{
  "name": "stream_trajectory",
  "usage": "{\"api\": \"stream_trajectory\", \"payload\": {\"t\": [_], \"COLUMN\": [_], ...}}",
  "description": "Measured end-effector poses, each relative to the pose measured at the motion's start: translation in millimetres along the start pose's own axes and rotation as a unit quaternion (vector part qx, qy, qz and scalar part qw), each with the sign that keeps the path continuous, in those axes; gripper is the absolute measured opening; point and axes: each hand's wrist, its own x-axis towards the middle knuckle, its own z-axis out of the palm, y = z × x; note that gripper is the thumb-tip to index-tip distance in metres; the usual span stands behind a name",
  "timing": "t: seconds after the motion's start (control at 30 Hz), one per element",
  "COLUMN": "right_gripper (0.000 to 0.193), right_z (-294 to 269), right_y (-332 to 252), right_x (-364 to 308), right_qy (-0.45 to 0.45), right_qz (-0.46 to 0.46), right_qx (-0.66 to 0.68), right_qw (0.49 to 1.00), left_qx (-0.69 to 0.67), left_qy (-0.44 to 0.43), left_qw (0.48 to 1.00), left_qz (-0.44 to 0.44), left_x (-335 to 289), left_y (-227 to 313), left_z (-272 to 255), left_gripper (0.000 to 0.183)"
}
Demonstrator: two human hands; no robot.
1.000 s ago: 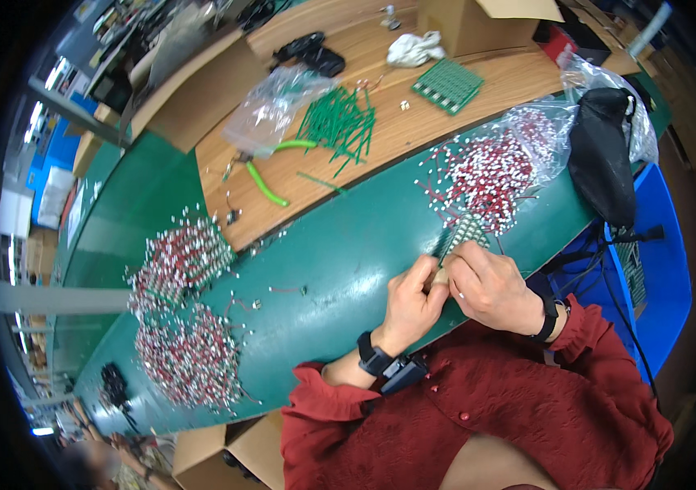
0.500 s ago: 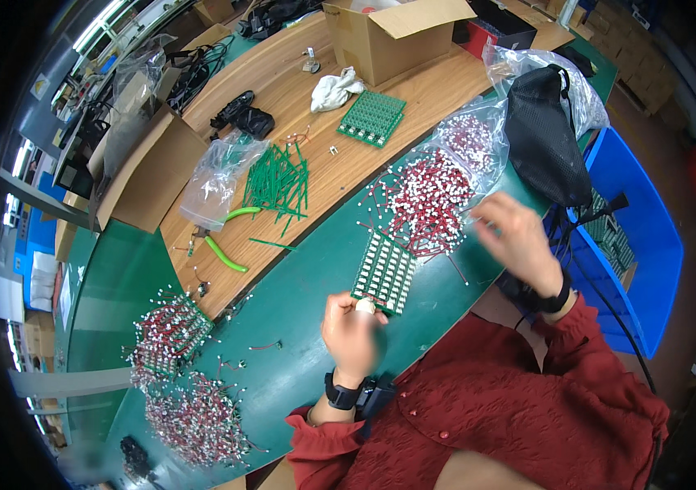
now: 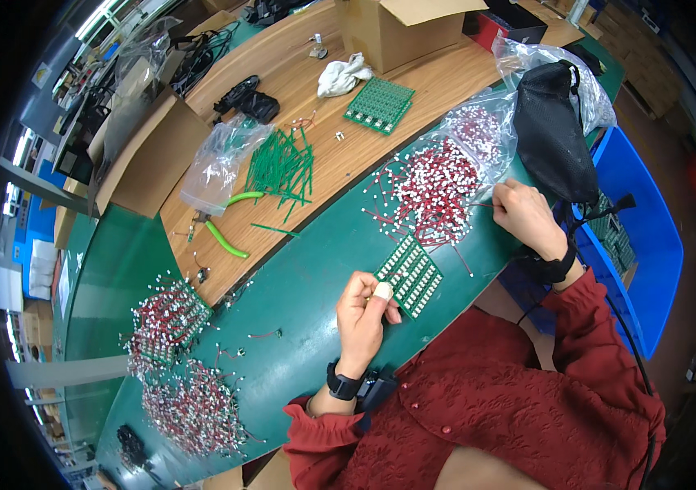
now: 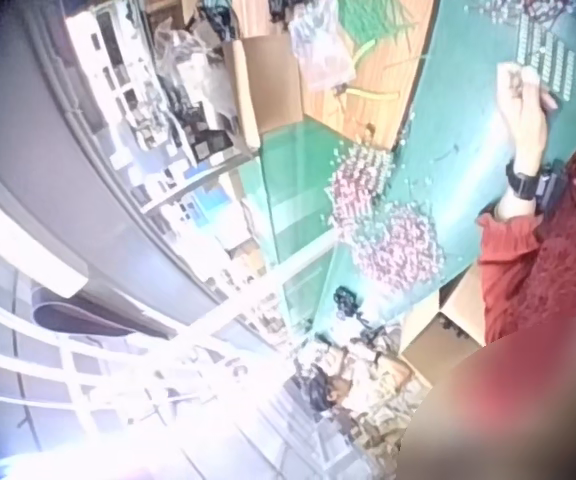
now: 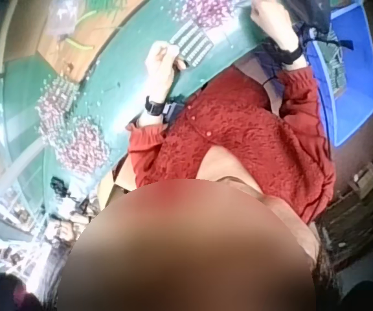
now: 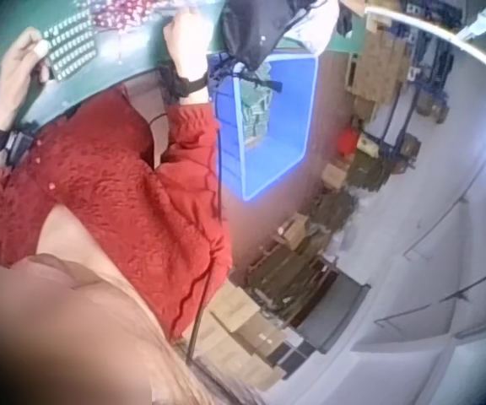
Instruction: The person inserts red and white LED components into a green perforated circuit board by hand. They pick LEDs from piles on the table and place them into holes on the board, working across multiple rows.
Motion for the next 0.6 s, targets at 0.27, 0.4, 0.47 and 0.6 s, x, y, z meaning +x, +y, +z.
{"api": "stream_trajectory", "payload": {"t": [0.27,0.4,0.47,0.6], "right_gripper": [0.016,0.018,0.017,0.007], "right_z": [-33,-26,-21,-12], "right_y": [-10,-23,-35,-65], "right_x": [-21,-22,-21,-26], "right_qy": [-0.029,0.003,0.036,-0.111], "right_qz": [0.08,0.071,0.08,0.092], "right_qx": [0.143,0.146,0.245,0.605], "right_qw": [0.986,0.987,0.966,0.783], "left_qx": [0.001,0.002,0.004,0.009], "left_qy": [0.01,-0.001,0.01,0.001], "left_qw": [1.0,1.0,1.0,1.0], "left_qz": [-0.015,-0.017,-0.016,-0.016], "left_x": [4,6,7,8], "left_y": [-9,-11,-12,-15], "left_z": [-1,0,2,8], "left_gripper": [0.007,0.007,0.006,0.008]}}
